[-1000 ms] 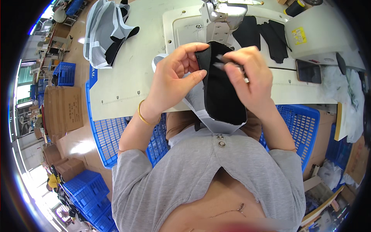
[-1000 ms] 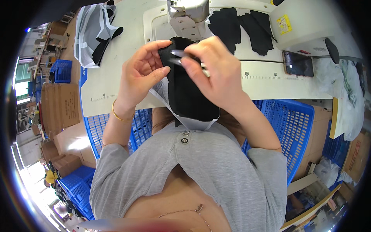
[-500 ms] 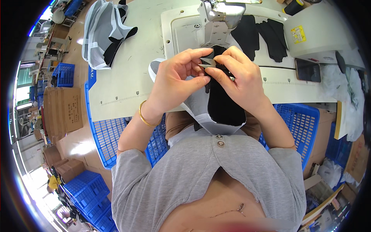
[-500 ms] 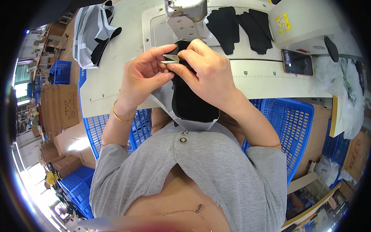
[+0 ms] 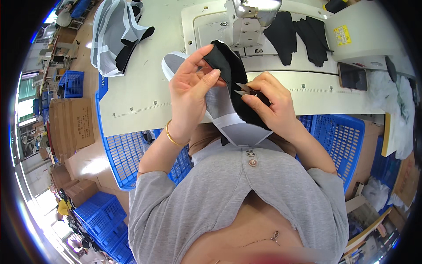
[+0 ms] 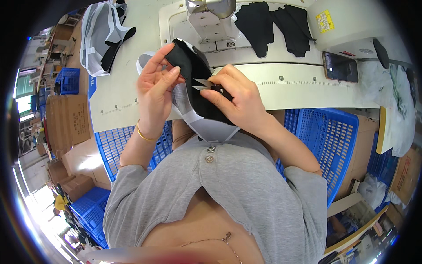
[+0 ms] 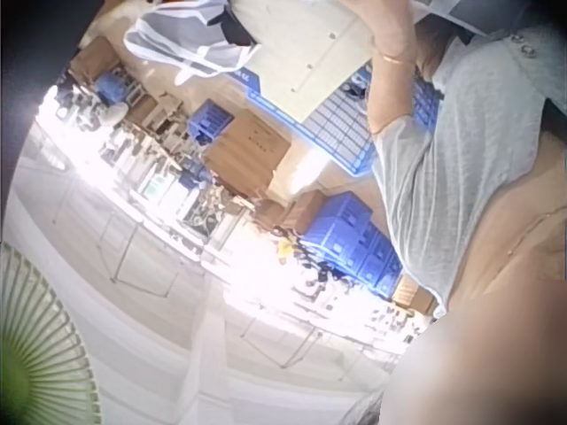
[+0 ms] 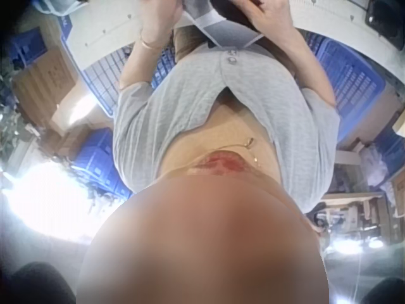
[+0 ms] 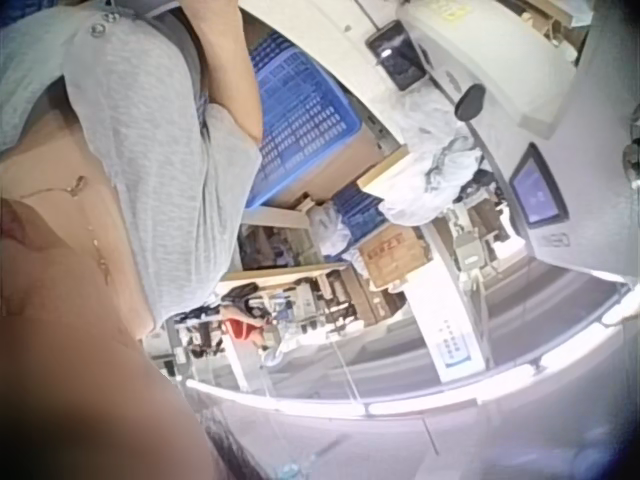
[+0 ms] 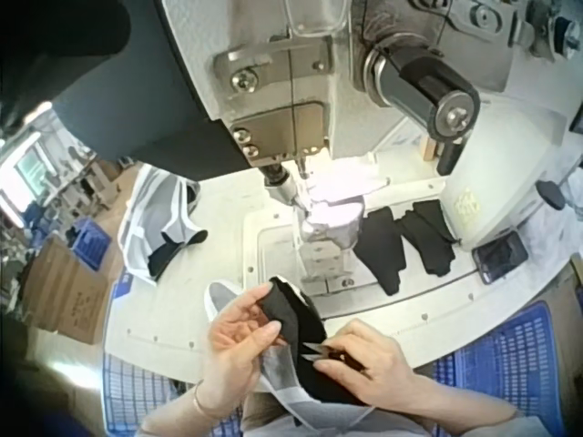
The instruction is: The recorder is using an industrial sewing machine to stitch together components of a sneaker upper.
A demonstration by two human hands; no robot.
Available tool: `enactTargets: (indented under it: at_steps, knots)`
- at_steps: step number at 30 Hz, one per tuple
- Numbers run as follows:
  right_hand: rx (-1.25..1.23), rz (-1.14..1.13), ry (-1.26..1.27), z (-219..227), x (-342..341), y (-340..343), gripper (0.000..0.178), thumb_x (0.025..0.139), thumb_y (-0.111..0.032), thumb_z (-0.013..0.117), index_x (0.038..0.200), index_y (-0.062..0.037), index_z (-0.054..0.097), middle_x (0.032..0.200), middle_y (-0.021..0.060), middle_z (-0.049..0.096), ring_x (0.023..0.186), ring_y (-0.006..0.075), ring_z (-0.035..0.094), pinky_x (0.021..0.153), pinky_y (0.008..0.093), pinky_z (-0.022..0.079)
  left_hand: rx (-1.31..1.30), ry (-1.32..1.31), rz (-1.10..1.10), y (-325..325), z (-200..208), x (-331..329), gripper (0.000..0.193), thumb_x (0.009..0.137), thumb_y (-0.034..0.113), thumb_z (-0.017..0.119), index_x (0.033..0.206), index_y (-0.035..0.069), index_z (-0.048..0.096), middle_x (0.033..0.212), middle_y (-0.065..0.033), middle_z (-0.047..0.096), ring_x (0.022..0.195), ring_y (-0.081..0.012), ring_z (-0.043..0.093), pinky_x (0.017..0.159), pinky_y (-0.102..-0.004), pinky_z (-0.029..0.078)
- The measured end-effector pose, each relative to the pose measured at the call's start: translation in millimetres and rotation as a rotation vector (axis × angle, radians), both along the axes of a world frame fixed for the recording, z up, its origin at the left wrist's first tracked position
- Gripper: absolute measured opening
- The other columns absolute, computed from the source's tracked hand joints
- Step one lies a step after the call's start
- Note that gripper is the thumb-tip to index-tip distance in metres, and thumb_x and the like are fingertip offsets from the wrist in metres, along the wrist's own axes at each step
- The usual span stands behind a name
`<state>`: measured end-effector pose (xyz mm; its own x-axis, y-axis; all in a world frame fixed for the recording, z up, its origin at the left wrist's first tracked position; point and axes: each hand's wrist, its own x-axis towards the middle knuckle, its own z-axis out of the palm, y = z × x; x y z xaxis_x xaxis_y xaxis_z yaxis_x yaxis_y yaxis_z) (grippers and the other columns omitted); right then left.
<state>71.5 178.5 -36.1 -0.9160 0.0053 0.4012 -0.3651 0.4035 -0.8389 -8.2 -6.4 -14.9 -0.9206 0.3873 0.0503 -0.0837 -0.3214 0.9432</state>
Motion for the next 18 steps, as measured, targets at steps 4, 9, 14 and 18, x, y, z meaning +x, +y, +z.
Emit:
enactTargets:
  at_steps: [4, 9, 14, 18]
  knots:
    - [-0.024, -0.004, 0.036, -3, -4, -6, 0.025, 0.085, -0.020, 0.073, 0.092, 0.0029, 0.065, 0.082, 0.0115, 0.057, 0.070, 0.0240, 0.058, 0.060, 0.0317, 0.046, 0.028, -0.015, -0.007, 3, -1, 4, 0.045, 0.089, -0.006, 0.061, 0.133, -0.003, 0.051, 0.104, -0.0062, 0.057, 0.090, -0.0146, 0.063, 0.076, -0.0276, 0.058]
    - [-0.027, -0.007, 0.046, 1, -7, -12, 0.022, 0.085, -0.018, 0.072, 0.092, 0.0022, 0.065, 0.081, 0.0109, 0.057, 0.068, 0.0239, 0.058, 0.061, 0.0319, 0.046, -0.014, 0.036, -0.018, 2, -4, 6, 0.045, 0.089, -0.007, 0.062, 0.133, -0.003, 0.052, 0.104, -0.0059, 0.057, 0.090, -0.0139, 0.063, 0.076, -0.0281, 0.059]
    - [-0.058, -0.057, 0.033, 3, -5, -12, 0.016, 0.085, -0.013, 0.071, 0.091, 0.0009, 0.066, 0.081, 0.0104, 0.059, 0.068, 0.0232, 0.058, 0.062, 0.0321, 0.046, -0.002, 0.020, 0.004, -2, -1, 9, 0.046, 0.087, -0.009, 0.061, 0.132, -0.002, 0.053, 0.102, -0.0043, 0.056, 0.091, -0.0124, 0.061, 0.077, -0.0265, 0.056]
    - [-0.300, -0.115, -0.046, 5, 3, -11, 0.015, 0.093, -0.012, 0.063, 0.092, 0.0017, 0.066, 0.083, 0.0055, 0.057, 0.069, 0.0134, 0.051, 0.062, 0.0249, 0.040, 0.046, -0.032, 0.251, -49, -1, 10, 0.043, 0.076, -0.016, 0.056, 0.116, -0.001, 0.059, 0.105, -0.0051, 0.062, 0.091, -0.0104, 0.061, 0.076, -0.0233, 0.051]
